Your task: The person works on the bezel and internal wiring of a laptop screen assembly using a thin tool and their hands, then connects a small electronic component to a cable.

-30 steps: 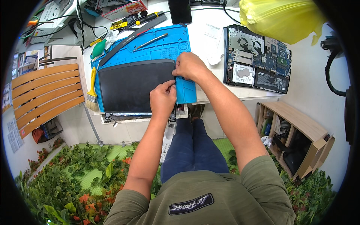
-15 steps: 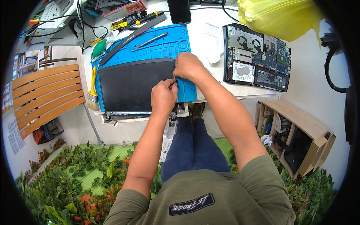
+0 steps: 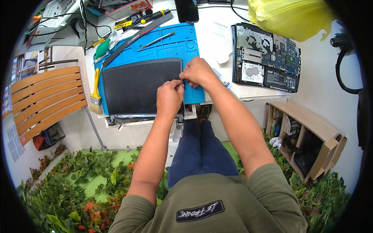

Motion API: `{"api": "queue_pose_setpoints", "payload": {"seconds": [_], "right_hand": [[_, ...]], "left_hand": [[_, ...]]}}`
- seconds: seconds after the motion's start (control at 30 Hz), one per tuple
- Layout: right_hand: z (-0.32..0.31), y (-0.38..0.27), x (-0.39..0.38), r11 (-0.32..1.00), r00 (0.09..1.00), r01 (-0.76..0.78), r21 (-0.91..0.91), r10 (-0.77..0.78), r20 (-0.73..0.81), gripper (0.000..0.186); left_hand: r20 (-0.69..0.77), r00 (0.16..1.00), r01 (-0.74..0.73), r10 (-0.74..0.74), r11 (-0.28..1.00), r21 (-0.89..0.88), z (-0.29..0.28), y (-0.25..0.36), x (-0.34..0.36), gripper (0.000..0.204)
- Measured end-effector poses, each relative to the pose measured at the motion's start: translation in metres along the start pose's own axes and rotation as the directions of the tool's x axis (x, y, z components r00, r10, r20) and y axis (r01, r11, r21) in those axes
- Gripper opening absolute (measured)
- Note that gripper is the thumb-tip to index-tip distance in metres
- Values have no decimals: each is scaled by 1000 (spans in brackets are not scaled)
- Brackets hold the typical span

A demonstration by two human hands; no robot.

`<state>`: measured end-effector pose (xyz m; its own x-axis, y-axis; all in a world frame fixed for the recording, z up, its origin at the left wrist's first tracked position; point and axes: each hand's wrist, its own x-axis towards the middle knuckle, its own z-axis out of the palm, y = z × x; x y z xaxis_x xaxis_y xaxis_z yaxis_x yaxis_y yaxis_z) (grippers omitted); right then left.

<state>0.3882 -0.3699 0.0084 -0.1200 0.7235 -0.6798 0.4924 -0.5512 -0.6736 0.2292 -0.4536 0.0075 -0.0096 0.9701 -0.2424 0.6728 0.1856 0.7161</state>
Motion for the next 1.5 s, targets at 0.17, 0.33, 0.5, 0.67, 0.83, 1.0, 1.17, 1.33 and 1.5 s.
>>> {"api": "queue_pose_setpoints", "payload": {"seconds": [0.17, 0.33, 0.5, 0.67, 0.83, 1.0, 1.17, 1.33, 1.5], "right_hand": [[5, -4, 0, 986, 997, 36, -162, -46, -58, 27], [-3, -6, 1, 999, 999, -29, -32, 30, 37, 16], [-3, 0, 3, 999, 997, -40, 14, 39, 67, 15], [-1, -4, 1, 998, 999, -20, -62, 21, 24, 16], [1, -2, 3, 970, 1000, 24, -243, -25, -1, 20], [-1, 2, 4, 971, 999, 34, -235, -32, 12, 19], [-3, 2, -2, 981, 997, 75, -179, -68, 42, 19], [2, 10, 1, 917, 987, 143, -372, -160, -15, 25], [3, 1, -1, 896, 993, 116, -429, -121, 16, 35]], "left_hand": [[-19, 1000, -13, 13, 1000, -28, -1, -2, -6, 22], [-91, 993, -75, 72, 997, -31, 1, -6, -19, 20], [-102, 988, -112, 112, 994, 5, 3, -7, -17, 20], [-83, 995, -53, 52, 999, -11, 4, -6, -16, 20], [-75, 995, -65, 66, 998, 10, 4, -8, -24, 19], [-104, 985, -132, 135, 990, 40, 4, -10, -30, 17], [-75, 996, -42, 46, 998, 53, 2, -7, -25, 21], [-43, 997, 68, -71, 995, -66, -1, 2, -24, 24], [-63, 991, 110, -115, 991, -80, -3, -1, -27, 24]]}}
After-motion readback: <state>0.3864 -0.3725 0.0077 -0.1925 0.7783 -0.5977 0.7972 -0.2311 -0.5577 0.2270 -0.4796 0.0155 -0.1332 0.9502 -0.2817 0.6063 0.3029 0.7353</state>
